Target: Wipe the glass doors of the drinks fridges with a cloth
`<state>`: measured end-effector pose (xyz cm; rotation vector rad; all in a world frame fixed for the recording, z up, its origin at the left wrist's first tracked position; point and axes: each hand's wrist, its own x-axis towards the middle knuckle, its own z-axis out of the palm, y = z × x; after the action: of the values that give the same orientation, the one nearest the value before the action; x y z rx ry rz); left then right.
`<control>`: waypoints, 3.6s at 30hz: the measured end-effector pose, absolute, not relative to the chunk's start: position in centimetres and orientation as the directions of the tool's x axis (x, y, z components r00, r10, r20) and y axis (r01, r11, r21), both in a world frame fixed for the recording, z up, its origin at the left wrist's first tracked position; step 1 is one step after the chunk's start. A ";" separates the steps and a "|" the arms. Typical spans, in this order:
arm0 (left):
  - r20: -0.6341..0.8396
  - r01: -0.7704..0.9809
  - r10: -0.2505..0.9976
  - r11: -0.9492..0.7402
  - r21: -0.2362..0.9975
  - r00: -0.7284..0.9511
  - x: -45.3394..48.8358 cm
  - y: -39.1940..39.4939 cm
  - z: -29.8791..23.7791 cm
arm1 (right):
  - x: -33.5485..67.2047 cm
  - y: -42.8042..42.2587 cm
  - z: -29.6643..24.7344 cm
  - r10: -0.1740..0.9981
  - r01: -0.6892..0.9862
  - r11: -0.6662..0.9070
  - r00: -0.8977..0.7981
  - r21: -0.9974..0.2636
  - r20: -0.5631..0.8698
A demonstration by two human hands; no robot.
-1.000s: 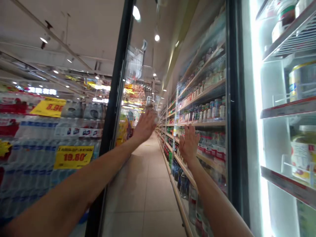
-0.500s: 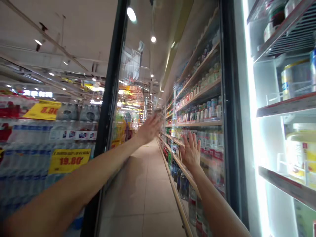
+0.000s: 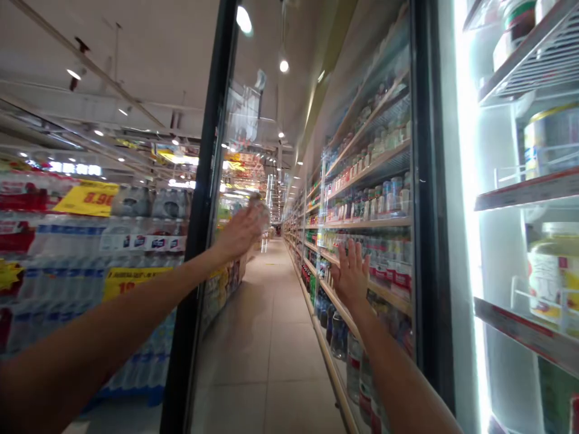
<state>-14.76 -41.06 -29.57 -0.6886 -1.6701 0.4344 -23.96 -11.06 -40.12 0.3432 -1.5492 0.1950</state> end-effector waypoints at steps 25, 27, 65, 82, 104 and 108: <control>0.192 0.364 0.967 0.241 -0.899 -0.166 -13.2 -45.6 -45.5 | -23.6 -11.6 -41.2 -0.090 -0.305 0.948 0.013 0.090 0.996; 0.437 0.269 0.872 0.485 -0.832 -0.219 -13.5 -45.1 -43.7 | -23.6 -11.6 -41.3 -0.087 -0.309 0.947 0.014 0.087 0.996; 0.189 0.435 0.976 0.218 -0.873 -0.109 -16.1 -36.4 -36.3 | -22.7 -8.1 -43.0 -0.221 -0.364 0.907 0.017 0.212 0.975; 0.726 0.257 0.670 0.737 -0.625 -0.156 -18.6 -29.1 -29.5 | -22.9 -3.3 -43.2 -0.093 -0.341 0.937 -0.038 0.075 0.995; 0.265 0.508 0.962 0.261 -0.821 -0.065 -22.3 -16.4 -37.6 | -22.2 5.3 -47.0 0.169 -0.296 0.938 -0.059 -0.179 0.984; 0.580 0.442 0.802 0.576 -0.688 -0.143 -22.6 -14.8 -33.9 | -21.9 5.6 -47.6 0.171 -0.310 0.933 -0.060 -0.182 0.983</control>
<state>-22.60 -14.83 -33.92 -1.0247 -1.7758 0.4366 -21.92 5.59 -47.62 0.1098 -1.5841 0.3941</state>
